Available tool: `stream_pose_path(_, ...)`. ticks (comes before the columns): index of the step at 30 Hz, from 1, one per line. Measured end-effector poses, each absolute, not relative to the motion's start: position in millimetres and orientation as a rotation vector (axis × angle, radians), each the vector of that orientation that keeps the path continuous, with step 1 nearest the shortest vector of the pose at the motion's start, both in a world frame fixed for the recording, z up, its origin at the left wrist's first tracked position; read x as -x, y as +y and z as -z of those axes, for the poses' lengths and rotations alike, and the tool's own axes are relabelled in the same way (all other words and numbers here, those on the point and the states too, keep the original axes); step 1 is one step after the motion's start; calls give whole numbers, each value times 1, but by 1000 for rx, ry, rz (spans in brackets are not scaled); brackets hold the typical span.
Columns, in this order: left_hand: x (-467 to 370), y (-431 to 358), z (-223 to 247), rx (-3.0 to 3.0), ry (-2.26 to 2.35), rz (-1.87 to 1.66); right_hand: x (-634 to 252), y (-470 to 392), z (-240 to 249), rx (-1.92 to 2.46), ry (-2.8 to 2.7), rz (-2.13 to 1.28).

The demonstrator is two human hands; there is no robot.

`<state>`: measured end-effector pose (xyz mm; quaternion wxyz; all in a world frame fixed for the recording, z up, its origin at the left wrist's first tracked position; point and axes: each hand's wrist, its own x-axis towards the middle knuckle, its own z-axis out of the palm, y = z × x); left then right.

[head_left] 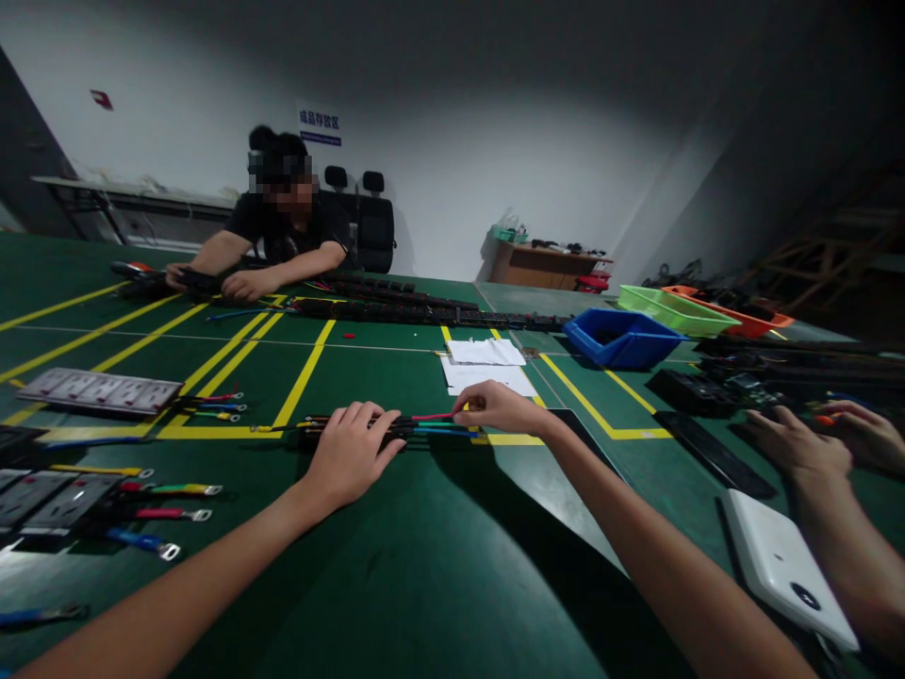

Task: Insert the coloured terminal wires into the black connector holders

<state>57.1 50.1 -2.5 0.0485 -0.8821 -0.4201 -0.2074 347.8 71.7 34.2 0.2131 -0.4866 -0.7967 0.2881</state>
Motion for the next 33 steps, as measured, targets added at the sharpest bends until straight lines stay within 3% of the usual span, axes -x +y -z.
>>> stream_pose_path(16, -59, 50, 3, 2638, -1249, 569, -307, 72, -37, 1122, -2494, -365)
stream_pose_path(26, -60, 49, 2, 2637, -1254, 582, -287, 51, -50, 1203, -2749, 80)
stream_pose_path(33, -60, 48, 2, 2638, -1253, 581, -280, 46, -53, 1327, -2806, 121)
